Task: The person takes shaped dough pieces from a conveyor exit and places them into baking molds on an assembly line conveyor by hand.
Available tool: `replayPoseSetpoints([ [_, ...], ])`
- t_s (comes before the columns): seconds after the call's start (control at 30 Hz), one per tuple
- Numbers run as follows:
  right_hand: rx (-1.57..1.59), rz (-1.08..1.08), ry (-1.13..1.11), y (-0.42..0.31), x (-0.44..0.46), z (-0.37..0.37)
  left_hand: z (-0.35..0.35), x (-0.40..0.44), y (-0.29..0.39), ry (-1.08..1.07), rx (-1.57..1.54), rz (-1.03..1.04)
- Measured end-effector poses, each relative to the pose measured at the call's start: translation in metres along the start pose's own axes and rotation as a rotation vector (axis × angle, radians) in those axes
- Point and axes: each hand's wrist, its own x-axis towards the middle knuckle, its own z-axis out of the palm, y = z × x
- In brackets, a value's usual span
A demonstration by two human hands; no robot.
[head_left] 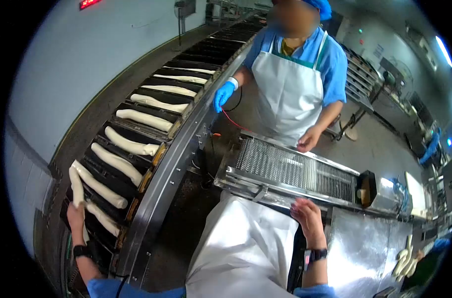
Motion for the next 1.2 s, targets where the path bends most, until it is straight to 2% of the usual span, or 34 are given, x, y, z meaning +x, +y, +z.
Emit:
replayPoseSetpoints([
  [0.03,-0.051,0.025,-0.015,-0.002,0.008,0.012,0.002,0.014,-0.038,0.103,0.060,-0.207],
  [0.1,-0.166,0.011,-0.116,-0.008,0.020,0.036,-0.039,-0.002,-0.062,0.230,-0.575,-0.626],
  [0.13,-0.171,-0.016,-0.199,-0.011,0.021,0.044,-0.060,-0.039,-0.041,0.330,-0.865,-0.665],
  [0.17,-0.174,-0.021,-0.313,-0.017,0.020,0.057,-0.072,-0.067,-0.056,0.345,-0.848,-0.647],
  [0.2,-0.272,-0.028,-0.313,-0.022,0.022,0.068,-0.073,-0.084,-0.077,0.317,-0.693,-0.603],
  [0.23,-0.252,-0.092,-0.415,-0.020,0.031,0.066,-0.072,-0.103,-0.097,0.275,-0.482,-0.555],
  [0.27,-0.315,-0.089,-0.365,-0.029,0.023,0.081,-0.072,-0.124,-0.108,0.227,-0.284,-0.516],
  [0.33,-0.396,-0.055,-0.361,-0.038,0.023,0.093,-0.081,-0.161,-0.052,0.169,-0.051,-0.385],
  [0.37,-0.385,-0.053,-0.406,-0.040,0.026,0.086,-0.093,-0.179,0.003,0.176,0.048,-0.314],
  [0.4,-0.397,-0.060,-0.439,-0.043,0.026,0.092,-0.093,-0.176,0.017,0.049,0.074,-0.190],
  [0.43,-0.404,-0.074,-0.465,-0.045,0.022,0.096,-0.074,-0.176,0.017,0.181,0.302,0.101],
  [0.5,-0.440,-0.069,-0.515,-0.054,0.016,0.102,-0.100,-0.182,0.032,0.072,0.178,0.034],
  [0.53,-0.478,-0.100,-0.575,-0.057,0.015,0.104,-0.106,-0.182,0.039,0.021,0.152,-0.086],
  [0.57,-0.499,-0.077,-0.619,-0.048,0.053,0.103,-0.088,-0.158,0.066,-0.066,0.168,-0.193],
  [0.6,-0.535,-0.085,-0.656,-0.055,0.044,0.107,-0.082,-0.157,0.043,-0.079,0.150,-0.141],
  [0.63,-0.535,-0.089,-0.655,-0.059,0.040,0.105,-0.077,-0.163,0.032,-0.031,-0.018,-0.087],
  [0.7,-0.584,-0.105,-0.714,-0.065,0.044,0.107,-0.057,-0.166,0.001,0.069,0.128,-0.009],
  [0.77,-0.577,-0.094,-0.694,-0.068,0.055,0.100,-0.082,-0.164,0.029,-0.318,-0.200,-0.502],
  [0.8,-0.598,-0.096,-0.663,-0.068,0.062,0.096,-0.131,-0.169,0.103,-0.512,-0.288,-0.665],
  [0.83,-0.621,-0.094,-0.629,-0.067,0.069,0.091,-0.136,-0.166,0.106,-0.522,-0.287,-0.678],
  [0.93,-0.629,-0.076,-0.603,-0.078,0.102,0.084,-0.118,-0.136,0.114,-0.057,0.227,-0.209],
  [0.97,-0.624,-0.057,-0.580,-0.083,0.108,0.082,-0.111,-0.122,0.131,-0.027,-0.088,-0.254],
  [1.03,-0.653,-0.097,-0.586,-0.088,0.126,0.084,-0.073,-0.094,0.144,-0.135,-0.552,-0.262],
  [1.1,-0.647,-0.112,-0.607,-0.097,0.137,0.081,-0.032,-0.076,0.169,-0.175,-0.600,-0.214],
  [1.13,-0.644,-0.125,-0.620,-0.102,0.142,0.077,-0.037,-0.070,0.206,-0.179,-0.397,-0.324],
  [1.2,-0.656,-0.119,-0.567,-0.115,0.144,0.072,0.003,-0.041,0.171,-0.066,-0.105,-0.310],
])
